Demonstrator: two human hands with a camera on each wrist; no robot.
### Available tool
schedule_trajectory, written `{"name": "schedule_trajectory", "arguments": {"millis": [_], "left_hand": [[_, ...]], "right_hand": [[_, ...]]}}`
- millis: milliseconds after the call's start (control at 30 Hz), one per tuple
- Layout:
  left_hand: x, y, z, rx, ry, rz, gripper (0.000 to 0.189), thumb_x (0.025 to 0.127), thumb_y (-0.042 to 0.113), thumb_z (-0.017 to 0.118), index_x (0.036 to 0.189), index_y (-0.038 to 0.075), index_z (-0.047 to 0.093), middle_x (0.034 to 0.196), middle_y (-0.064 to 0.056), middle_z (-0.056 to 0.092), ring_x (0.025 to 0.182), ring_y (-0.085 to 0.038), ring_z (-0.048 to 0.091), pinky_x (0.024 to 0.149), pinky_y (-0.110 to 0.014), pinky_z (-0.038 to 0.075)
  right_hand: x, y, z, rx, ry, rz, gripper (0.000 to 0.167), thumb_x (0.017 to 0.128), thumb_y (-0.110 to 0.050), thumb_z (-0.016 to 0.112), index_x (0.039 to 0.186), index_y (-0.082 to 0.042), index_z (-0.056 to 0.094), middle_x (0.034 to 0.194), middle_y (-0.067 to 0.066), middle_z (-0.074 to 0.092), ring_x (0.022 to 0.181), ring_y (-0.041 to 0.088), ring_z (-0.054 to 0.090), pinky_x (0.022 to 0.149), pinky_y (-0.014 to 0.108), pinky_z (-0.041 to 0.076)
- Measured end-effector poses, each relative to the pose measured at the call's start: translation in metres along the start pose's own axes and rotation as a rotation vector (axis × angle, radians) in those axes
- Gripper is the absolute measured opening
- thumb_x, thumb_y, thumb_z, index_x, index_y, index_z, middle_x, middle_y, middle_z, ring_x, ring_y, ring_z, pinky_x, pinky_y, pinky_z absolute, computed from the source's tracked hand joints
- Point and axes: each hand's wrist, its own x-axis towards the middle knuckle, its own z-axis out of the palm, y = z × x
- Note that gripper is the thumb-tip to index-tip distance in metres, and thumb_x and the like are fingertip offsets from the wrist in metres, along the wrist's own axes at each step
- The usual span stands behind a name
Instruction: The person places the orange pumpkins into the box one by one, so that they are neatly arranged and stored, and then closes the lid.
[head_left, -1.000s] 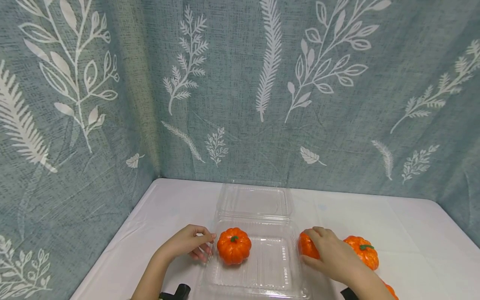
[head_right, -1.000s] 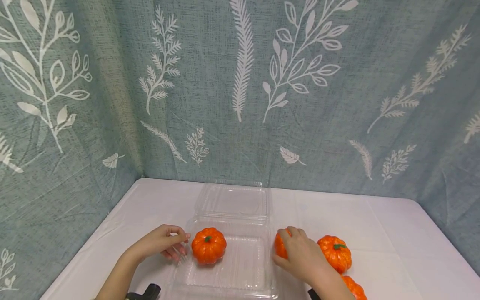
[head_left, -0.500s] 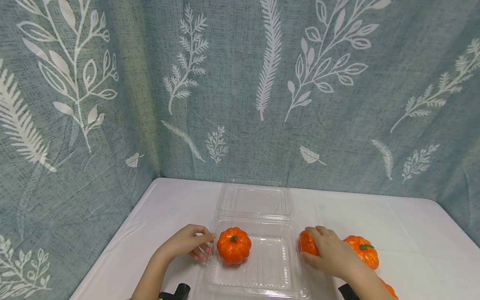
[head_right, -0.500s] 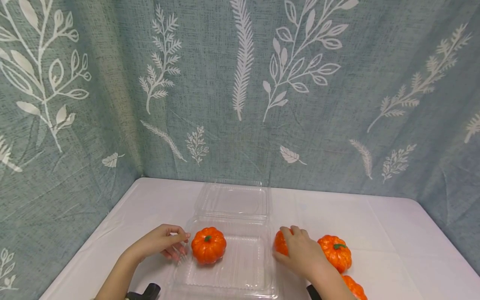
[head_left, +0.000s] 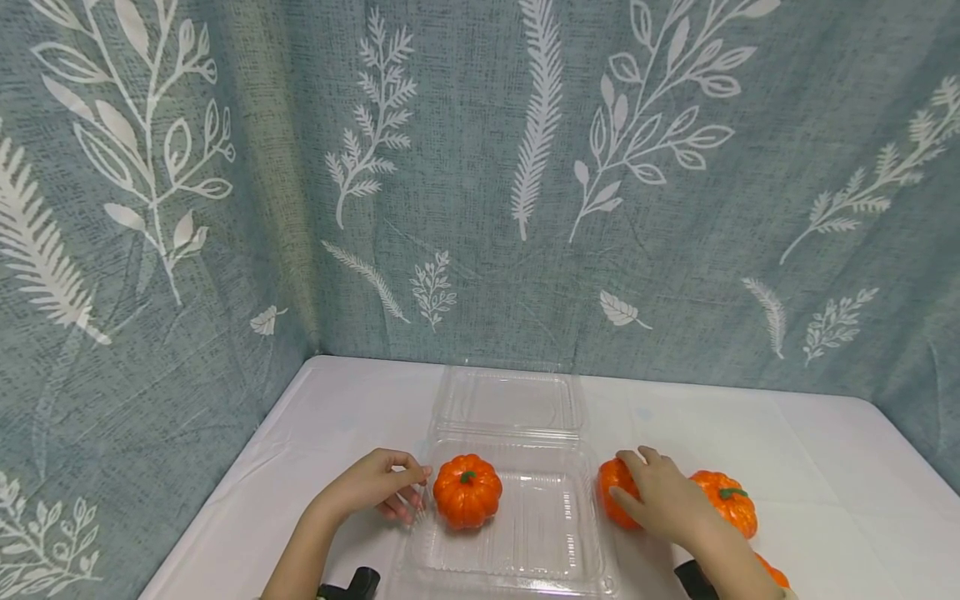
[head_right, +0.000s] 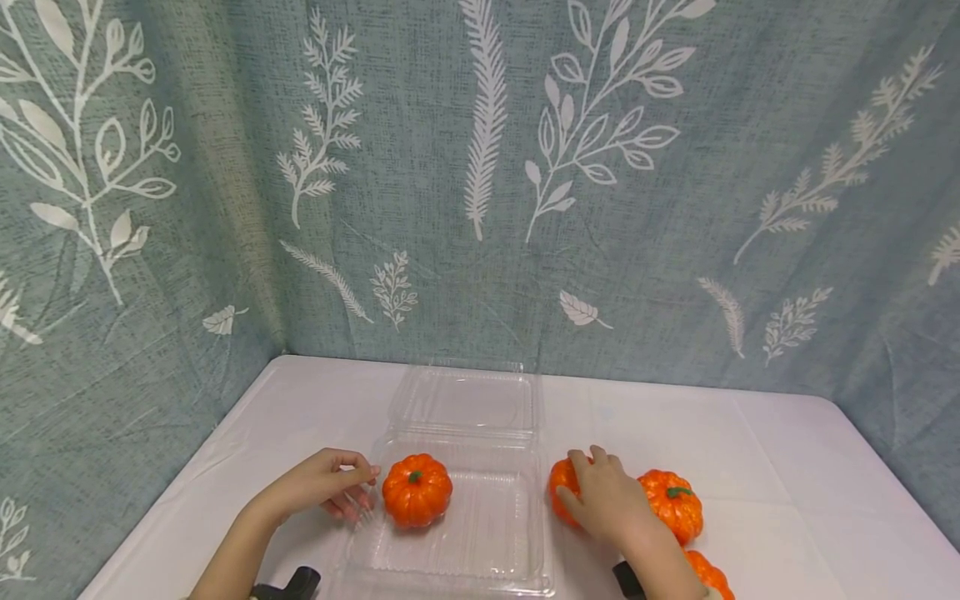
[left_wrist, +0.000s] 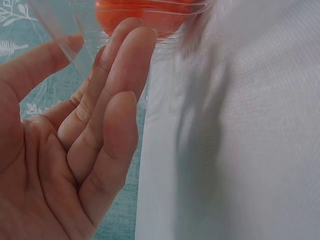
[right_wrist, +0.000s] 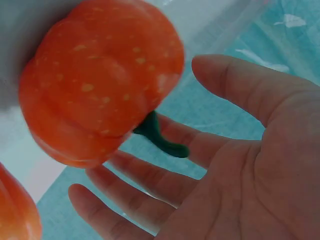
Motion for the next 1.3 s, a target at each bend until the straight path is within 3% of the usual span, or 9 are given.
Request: {"name": "schedule_trajectory", "arguments": {"millis": [633,1100,1300], "left_hand": [[0.0,0.001,-0.001,-0.002,-0.003,-0.013,0.033,0.092,0.031,0.054,0.089,-0.001,0.063,0.07,-0.007,0.068,0.051,-0.013,0.061,0.051,-0.03,0.051],[0.001,0.0,0.0,-0.004,0.006,-0.009,0.032,0.092,0.03,0.054,0.088,0.0,0.063,0.069,-0.006,0.067,0.051,-0.012,0.06,0.051,-0.03,0.05],[0.0,0.001,0.0,-0.015,-0.003,0.0,0.032,0.092,0.03,0.054,0.087,-0.001,0.062,0.069,-0.006,0.067,0.052,-0.013,0.061,0.051,-0.03,0.05]], "right_hand": [[0.008,0.015,0.001,0.156,-0.093,0.043,0.057,0.084,-0.042,0.063,0.126,-0.005,0.049,0.115,0.022,0.056,0.099,0.037,0.058,0.083,0.055,0.045],[0.008,0.021,-0.001,0.201,-0.17,0.062,0.067,0.086,-0.051,0.056,0.134,-0.005,0.044,0.127,0.026,0.048,0.112,0.042,0.05,0.089,0.058,0.04],[0.008,0.026,-0.002,0.236,-0.193,0.042,0.063,0.089,-0.047,0.054,0.135,-0.005,0.042,0.128,0.025,0.048,0.115,0.042,0.048,0.091,0.058,0.038]]}}
